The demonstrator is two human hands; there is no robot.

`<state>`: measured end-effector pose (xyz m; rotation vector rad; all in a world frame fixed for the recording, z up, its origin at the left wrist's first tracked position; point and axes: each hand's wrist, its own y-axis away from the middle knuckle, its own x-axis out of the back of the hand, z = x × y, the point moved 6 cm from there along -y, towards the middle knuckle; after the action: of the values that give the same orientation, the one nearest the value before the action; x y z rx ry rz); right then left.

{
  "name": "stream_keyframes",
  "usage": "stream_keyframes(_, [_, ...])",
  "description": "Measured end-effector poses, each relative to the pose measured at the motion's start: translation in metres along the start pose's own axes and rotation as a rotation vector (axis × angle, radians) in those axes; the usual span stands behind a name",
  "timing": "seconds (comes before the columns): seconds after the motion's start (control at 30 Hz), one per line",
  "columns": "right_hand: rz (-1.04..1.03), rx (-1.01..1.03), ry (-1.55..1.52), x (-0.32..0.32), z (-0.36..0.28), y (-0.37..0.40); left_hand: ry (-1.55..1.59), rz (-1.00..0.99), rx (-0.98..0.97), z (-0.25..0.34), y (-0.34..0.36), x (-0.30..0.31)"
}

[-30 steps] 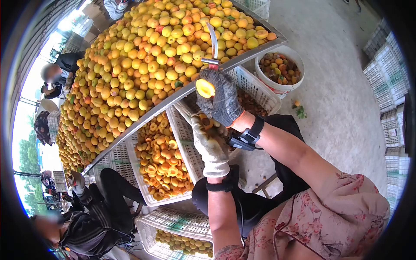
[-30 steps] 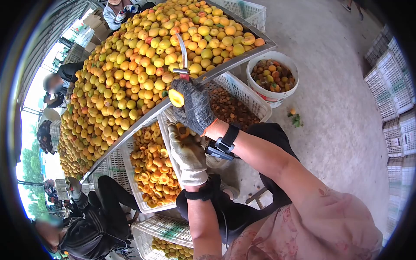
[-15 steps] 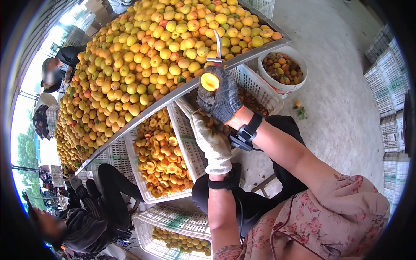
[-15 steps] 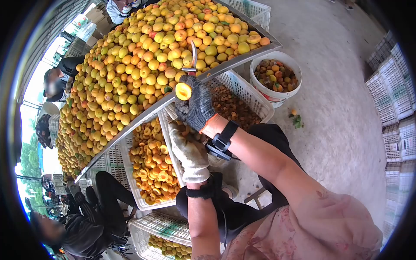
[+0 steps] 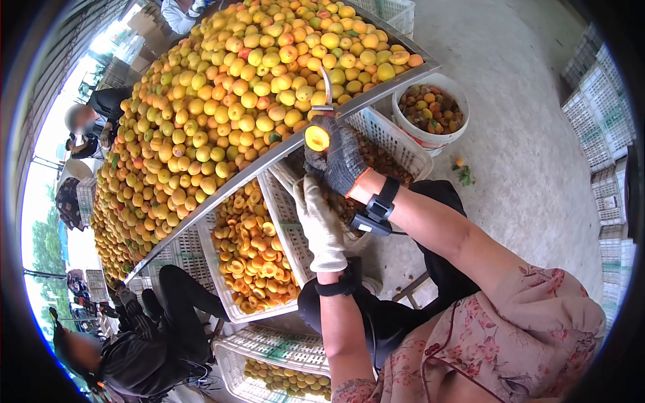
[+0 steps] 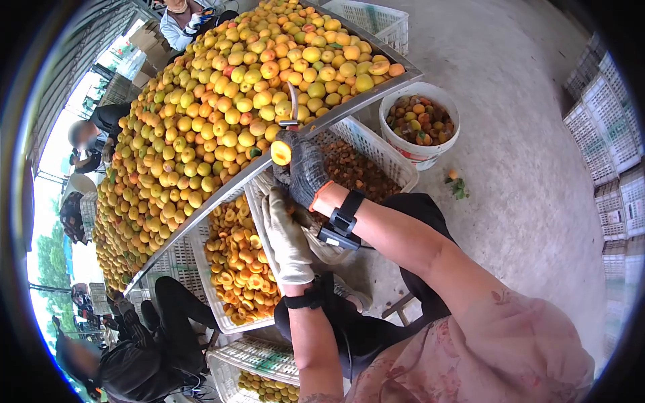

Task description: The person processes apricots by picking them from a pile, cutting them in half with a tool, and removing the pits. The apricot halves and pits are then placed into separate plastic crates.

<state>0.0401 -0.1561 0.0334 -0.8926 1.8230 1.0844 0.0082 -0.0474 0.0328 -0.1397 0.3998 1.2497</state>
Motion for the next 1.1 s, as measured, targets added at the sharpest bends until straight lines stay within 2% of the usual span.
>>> stream_keyframes(0.07, [-0.093, 0.046, 0.056, -0.004, -0.009, 0.001, -0.709, 0.116, -0.175, 0.030, 0.005, -0.008])
stream_keyframes(0.1, [-0.172, -0.095, 0.016, -0.006, -0.010, 0.009, -0.760, 0.140, -0.353, 0.044, 0.009, -0.013])
stream_keyframes(0.13, [-0.192, -0.129, -0.095, -0.002, -0.010, 0.000, -0.870, 0.177, -0.311, 0.043, 0.003, -0.003])
stream_keyframes(0.2, [-0.204, -0.092, 0.014, -0.002, -0.017, -0.001, -0.344, 0.133, 0.110, 0.016, -0.009, 0.019])
stream_keyframes(0.33, [-0.168, -0.034, 0.170, -0.004, -0.021, 0.007, -0.100, 0.079, 0.019, 0.024, -0.004, 0.019])
stream_keyframes(0.37, [-0.171, 0.002, 0.361, -0.003, -0.023, 0.009, -0.268, 0.025, -0.131, 0.029, -0.007, 0.023])
stream_keyframes(0.4, [-0.179, 0.040, 0.550, -0.007, -0.019, 0.009, -0.145, 0.061, -0.018, 0.033, -0.004, 0.019])
stream_keyframes(0.43, [-0.182, 0.291, 0.531, -0.012, -0.011, 0.001, -0.251, 0.007, -0.148, 0.040, -0.001, 0.017])
stream_keyframes(0.47, [-0.297, 0.364, 0.934, -0.001, -0.005, -0.009, -0.357, -0.049, -0.276, 0.047, 0.000, 0.014])
stream_keyframes(0.53, [-0.441, 0.442, 1.203, -0.020, 0.005, 0.015, -0.097, -0.129, -0.013, 0.028, -0.004, 0.023])
stream_keyframes(0.57, [-0.399, 0.307, 1.216, -0.017, 0.011, 0.015, -0.078, -0.111, 0.005, 0.029, -0.001, 0.025])
stream_keyframes(0.6, [-0.412, 0.306, 1.222, -0.020, 0.016, 0.019, -0.072, -0.103, -0.004, 0.035, 0.000, 0.029])
stream_keyframes(0.67, [-0.432, 0.105, 0.946, -0.019, 0.033, 0.026, -0.118, -0.062, 0.074, 0.041, 0.003, 0.044])
stream_keyframes(0.7, [-0.447, 0.124, 0.965, -0.019, 0.037, 0.025, -0.159, -0.006, 0.025, 0.053, 0.004, 0.052])
stream_keyframes(0.73, [-0.457, 0.121, 0.969, -0.024, 0.040, 0.027, -0.385, 0.015, -0.168, 0.073, 0.005, 0.065])
stream_keyframes(0.77, [-0.426, 0.109, 1.073, -0.027, 0.042, 0.029, -0.576, 0.144, -0.308, 0.085, 0.003, 0.090])
stream_keyframes(0.8, [-0.393, 0.098, 1.179, -0.029, 0.046, 0.029, -0.459, 0.339, -0.356, 0.087, -0.002, 0.119])
stream_keyframes(0.87, [-0.398, 0.114, 1.205, -0.036, 0.054, 0.019, -1.221, 0.841, -0.540, 0.108, 0.006, 0.162])
stream_keyframes(0.93, [-0.434, 0.295, 1.412, -0.046, 0.060, 0.000, -1.375, 0.892, -0.632, 0.120, 0.014, 0.181])
stream_keyframes(0.97, [-0.391, 0.306, 1.509, -0.045, 0.063, -0.018, -0.991, 0.801, -0.309, 0.109, 0.015, 0.193])
stream_keyframes(1.0, [-0.389, 0.316, 1.515, -0.046, 0.066, -0.036, -0.888, 0.726, -0.288, 0.110, 0.020, 0.188])
stream_keyframes(1.07, [-0.320, 0.541, 1.590, -0.056, 0.057, -0.067, -0.768, 0.671, -0.200, 0.109, 0.025, 0.173])
stream_keyframes(1.1, [-0.283, 0.555, 1.665, -0.065, 0.051, -0.083, -0.512, 0.575, -0.275, 0.093, 0.017, 0.180])
